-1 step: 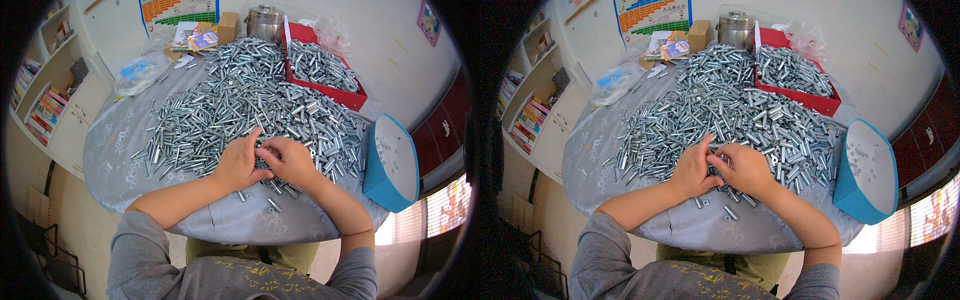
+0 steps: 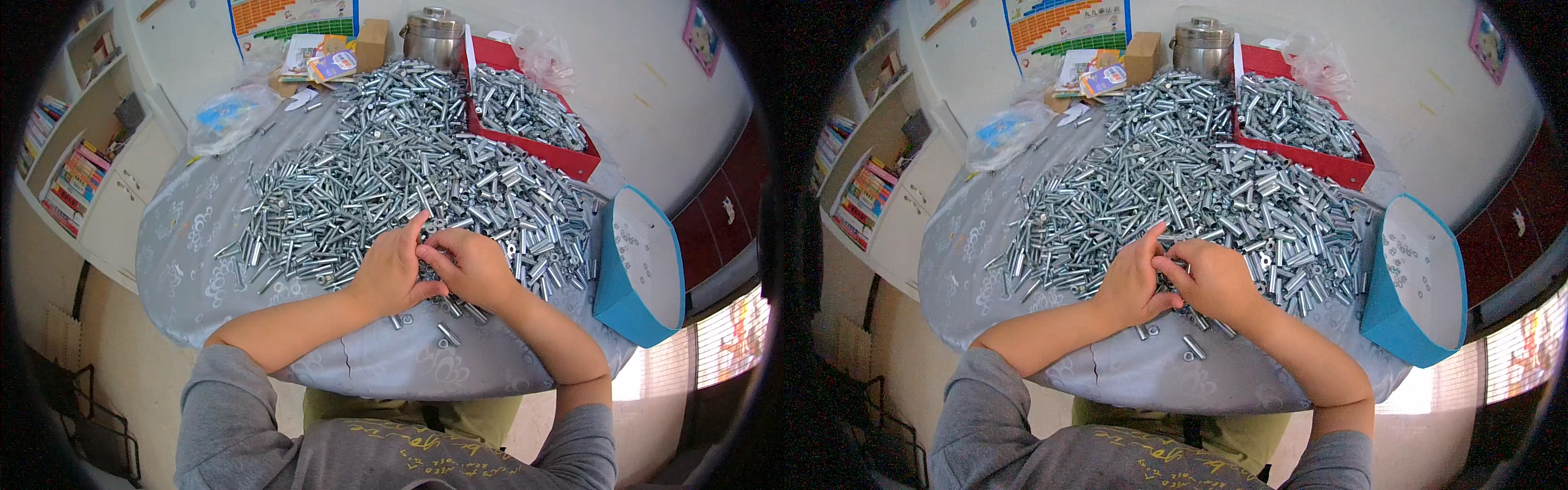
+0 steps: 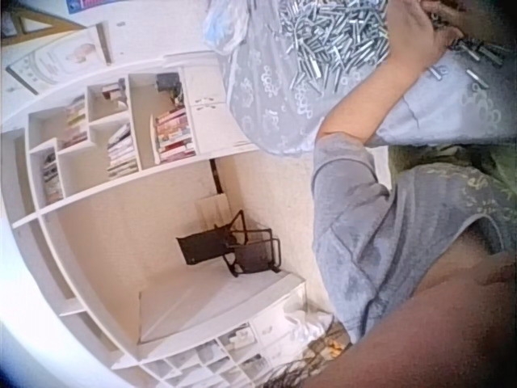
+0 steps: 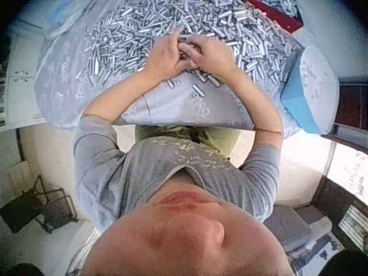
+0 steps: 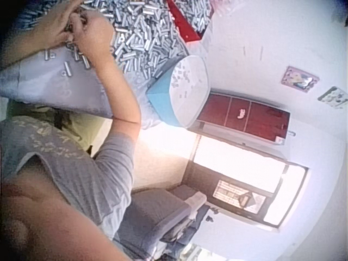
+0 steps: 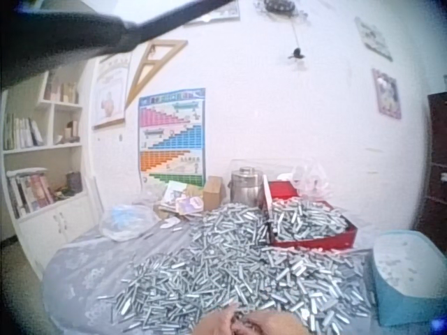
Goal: The person sits at a table covered with a large pile of metal fasteners. They repeatedly pick up a cylindrical metal piece and a small washer, insert the washer into the piece, and place the assembled unit into a red box. The process is continuous and repetitive throughout the clip.
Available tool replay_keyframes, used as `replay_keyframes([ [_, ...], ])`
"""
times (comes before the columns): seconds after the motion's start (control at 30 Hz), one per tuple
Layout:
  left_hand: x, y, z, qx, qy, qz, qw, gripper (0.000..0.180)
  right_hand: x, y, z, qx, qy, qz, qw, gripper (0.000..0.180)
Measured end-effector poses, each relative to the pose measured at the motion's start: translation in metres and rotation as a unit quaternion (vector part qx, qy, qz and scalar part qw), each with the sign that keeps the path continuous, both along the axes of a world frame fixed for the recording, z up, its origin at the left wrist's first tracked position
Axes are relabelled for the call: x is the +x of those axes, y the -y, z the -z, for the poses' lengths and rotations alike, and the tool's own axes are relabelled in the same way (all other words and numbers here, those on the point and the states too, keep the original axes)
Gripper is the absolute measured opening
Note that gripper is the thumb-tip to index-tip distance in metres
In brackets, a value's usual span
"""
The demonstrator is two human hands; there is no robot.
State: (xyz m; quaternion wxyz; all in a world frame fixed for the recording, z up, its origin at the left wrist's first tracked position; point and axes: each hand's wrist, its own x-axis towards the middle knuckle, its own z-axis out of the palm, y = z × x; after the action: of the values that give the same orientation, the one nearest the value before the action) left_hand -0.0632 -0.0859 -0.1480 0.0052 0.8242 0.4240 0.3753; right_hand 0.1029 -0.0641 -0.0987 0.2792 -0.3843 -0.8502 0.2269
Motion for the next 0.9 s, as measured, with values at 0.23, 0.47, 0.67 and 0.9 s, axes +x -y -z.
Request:
replay_keyframes([
  [0.23,0.001,0.003,-0.006,-0.044,0.017,0.018,0.999,0.103,0.007,-0.011,0.005,-0.023,0.022,-0.022,0.999,0.022],
  [0.47,-0.021,-0.023,-0.001,0.050,0.000,-0.139,0.989,0.092,0.053,-0.070,0.010,0.131,-0.067,0.191,0.971,0.030],
  [0.67,-0.014,-0.019,0.002,0.105,-0.035,-0.114,0.987,0.086,0.094,-0.109,-0.006,0.275,-0.006,0.306,0.912,0.039],
  [0.9,-0.009,-0.019,0.000,0.129,-0.015,-0.003,0.991,0.071,0.120,-0.210,-0.009,0.234,0.119,0.339,0.903,0.037],
])
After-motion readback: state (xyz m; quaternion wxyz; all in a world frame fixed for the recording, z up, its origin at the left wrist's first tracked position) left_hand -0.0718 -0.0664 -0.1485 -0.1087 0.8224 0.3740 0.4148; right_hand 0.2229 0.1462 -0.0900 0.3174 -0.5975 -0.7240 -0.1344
